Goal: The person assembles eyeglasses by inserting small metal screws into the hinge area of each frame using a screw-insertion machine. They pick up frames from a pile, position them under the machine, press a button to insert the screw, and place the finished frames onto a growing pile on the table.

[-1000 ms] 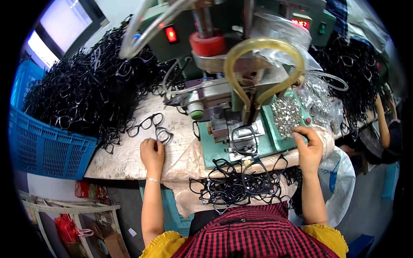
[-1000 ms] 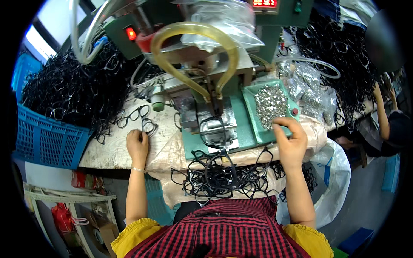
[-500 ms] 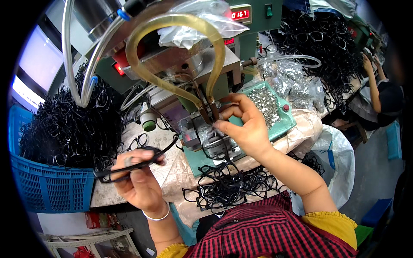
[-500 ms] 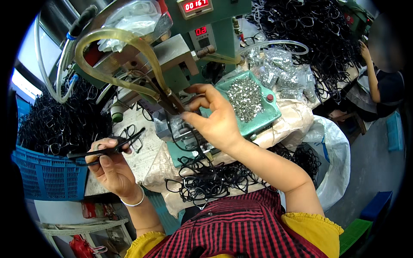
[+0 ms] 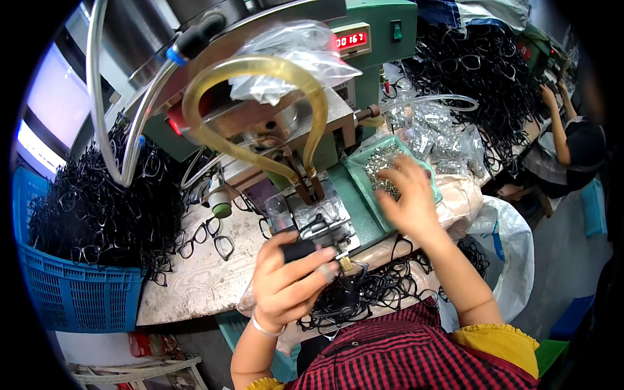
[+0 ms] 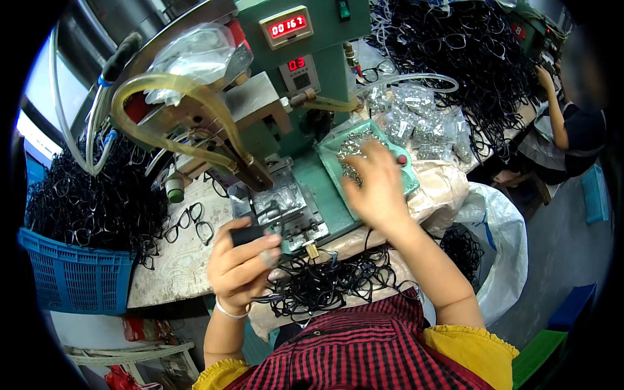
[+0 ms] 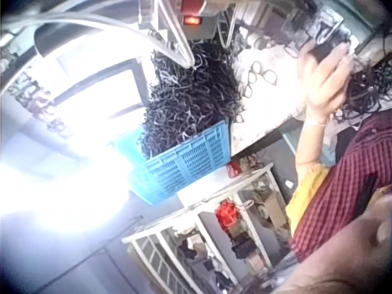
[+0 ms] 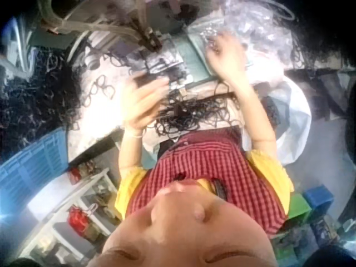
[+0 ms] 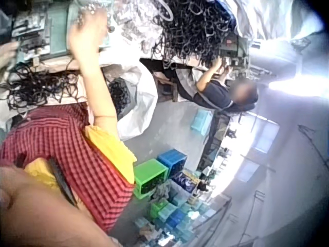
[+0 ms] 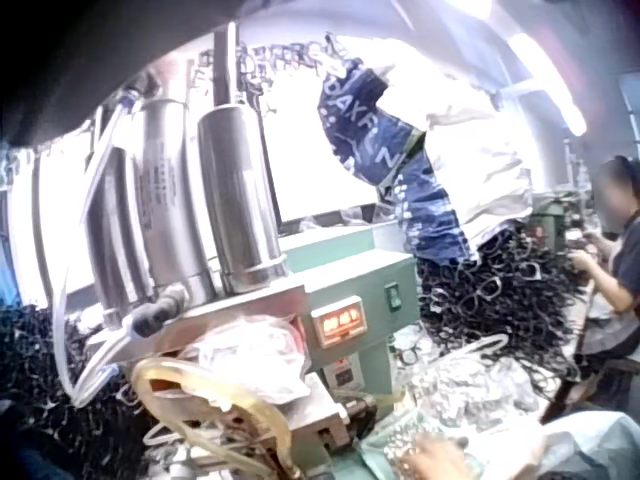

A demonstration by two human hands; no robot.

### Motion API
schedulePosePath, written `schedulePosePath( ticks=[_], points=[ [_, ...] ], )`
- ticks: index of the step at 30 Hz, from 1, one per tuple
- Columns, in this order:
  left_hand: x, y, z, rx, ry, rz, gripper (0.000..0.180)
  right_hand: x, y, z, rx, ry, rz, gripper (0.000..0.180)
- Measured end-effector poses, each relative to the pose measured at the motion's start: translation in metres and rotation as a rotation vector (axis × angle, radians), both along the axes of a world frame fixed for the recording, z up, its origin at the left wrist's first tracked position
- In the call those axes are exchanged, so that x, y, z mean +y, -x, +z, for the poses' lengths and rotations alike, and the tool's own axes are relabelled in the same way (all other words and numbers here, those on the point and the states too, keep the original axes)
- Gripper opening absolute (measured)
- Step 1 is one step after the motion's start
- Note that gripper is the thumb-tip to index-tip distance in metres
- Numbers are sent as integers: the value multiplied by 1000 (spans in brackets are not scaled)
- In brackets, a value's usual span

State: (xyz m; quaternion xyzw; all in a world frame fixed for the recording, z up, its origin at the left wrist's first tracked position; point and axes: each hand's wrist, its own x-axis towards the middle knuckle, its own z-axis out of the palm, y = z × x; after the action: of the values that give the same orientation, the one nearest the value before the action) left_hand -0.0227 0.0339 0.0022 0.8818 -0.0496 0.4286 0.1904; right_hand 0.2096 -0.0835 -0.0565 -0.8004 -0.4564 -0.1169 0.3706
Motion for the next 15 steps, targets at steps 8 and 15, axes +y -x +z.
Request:
schedulePosePath(
  ticks=[8,15],
  points=[
    [6,-5,-1,113,-28,-47,26,5,-47,-35,79,-192,-68,10],
    [5,-3,-11,31,65,-73,24,12,-24,-41,-29,-103,161,10]
  ],
)
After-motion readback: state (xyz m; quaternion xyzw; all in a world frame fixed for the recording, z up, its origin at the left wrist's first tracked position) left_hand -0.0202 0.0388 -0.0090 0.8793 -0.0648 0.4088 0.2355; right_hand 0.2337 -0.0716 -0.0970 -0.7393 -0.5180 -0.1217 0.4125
